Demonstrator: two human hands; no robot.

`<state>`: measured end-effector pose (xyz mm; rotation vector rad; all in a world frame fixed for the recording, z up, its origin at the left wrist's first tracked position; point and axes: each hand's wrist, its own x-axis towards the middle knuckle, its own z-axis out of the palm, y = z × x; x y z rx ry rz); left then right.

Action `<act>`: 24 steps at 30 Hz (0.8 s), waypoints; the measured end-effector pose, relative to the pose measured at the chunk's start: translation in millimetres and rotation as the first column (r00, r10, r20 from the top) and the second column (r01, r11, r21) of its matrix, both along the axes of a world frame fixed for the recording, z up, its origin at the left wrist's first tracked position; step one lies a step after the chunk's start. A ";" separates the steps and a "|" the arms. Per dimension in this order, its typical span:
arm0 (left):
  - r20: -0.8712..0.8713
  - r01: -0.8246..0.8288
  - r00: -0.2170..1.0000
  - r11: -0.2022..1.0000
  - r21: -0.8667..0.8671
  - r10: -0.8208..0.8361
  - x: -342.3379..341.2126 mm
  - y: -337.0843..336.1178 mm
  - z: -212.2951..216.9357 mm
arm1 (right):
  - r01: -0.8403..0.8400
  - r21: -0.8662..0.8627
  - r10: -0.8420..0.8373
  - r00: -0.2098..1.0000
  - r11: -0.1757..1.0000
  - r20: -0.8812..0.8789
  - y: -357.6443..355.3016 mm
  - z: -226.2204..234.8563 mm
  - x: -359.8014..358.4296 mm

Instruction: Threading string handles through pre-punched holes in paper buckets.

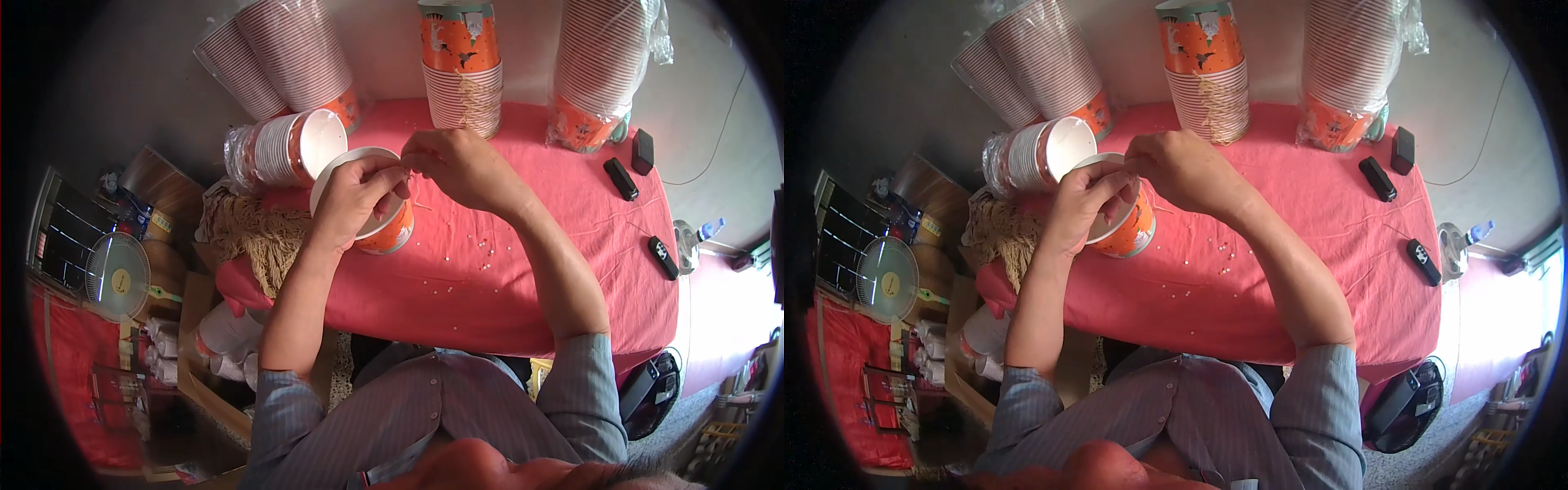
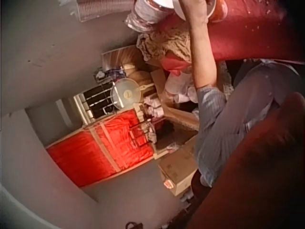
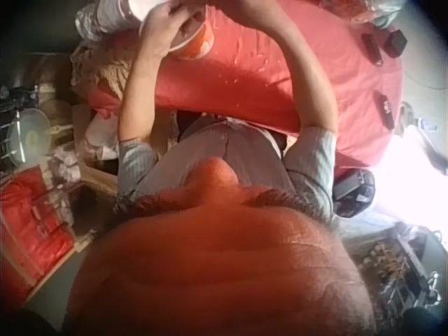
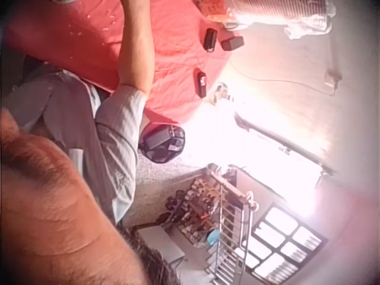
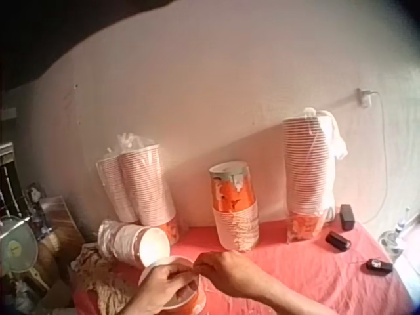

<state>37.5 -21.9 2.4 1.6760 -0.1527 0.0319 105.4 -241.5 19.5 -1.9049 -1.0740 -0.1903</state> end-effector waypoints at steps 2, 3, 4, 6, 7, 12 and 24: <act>-0.010 0.005 1.000 1.000 -0.009 -0.005 -1.9 -1.9 0.1 | 0.008 0.013 -0.007 1.000 1.000 -0.013 2.4 -2.8 2.0; -0.010 0.005 1.000 1.000 -0.018 -0.005 -2.9 -2.9 1.1 | 0.010 0.006 -0.010 1.000 1.000 -0.001 3.4 -4.1 2.9; -0.011 0.005 1.000 1.000 -0.027 -0.005 -3.3 -4.1 1.6 | 0.013 0.000 -0.013 1.000 1.000 0.011 3.8 -5.2 3.4; -0.018 -0.008 1.000 1.000 -0.023 0.008 -5.2 -5.3 2.2 | 0.020 0.009 -0.020 1.000 1.000 0.023 5.0 -6.4 2.1; -0.024 -0.024 0.999 1.000 -0.020 0.023 -5.2 -5.7 2.2 | 0.023 0.017 -0.024 0.999 1.000 0.036 5.2 -7.1 1.7; -0.020 -0.042 0.999 0.999 0.000 0.042 -3.7 -2.5 -1.2 | 0.023 0.025 -0.024 0.999 0.999 0.034 7.3 -7.2 0.9; -0.005 -0.073 0.997 0.997 -0.027 0.073 -8.1 3.1 2.3 | -0.061 -0.019 0.060 0.995 0.998 -0.077 -0.4 -9.0 15.0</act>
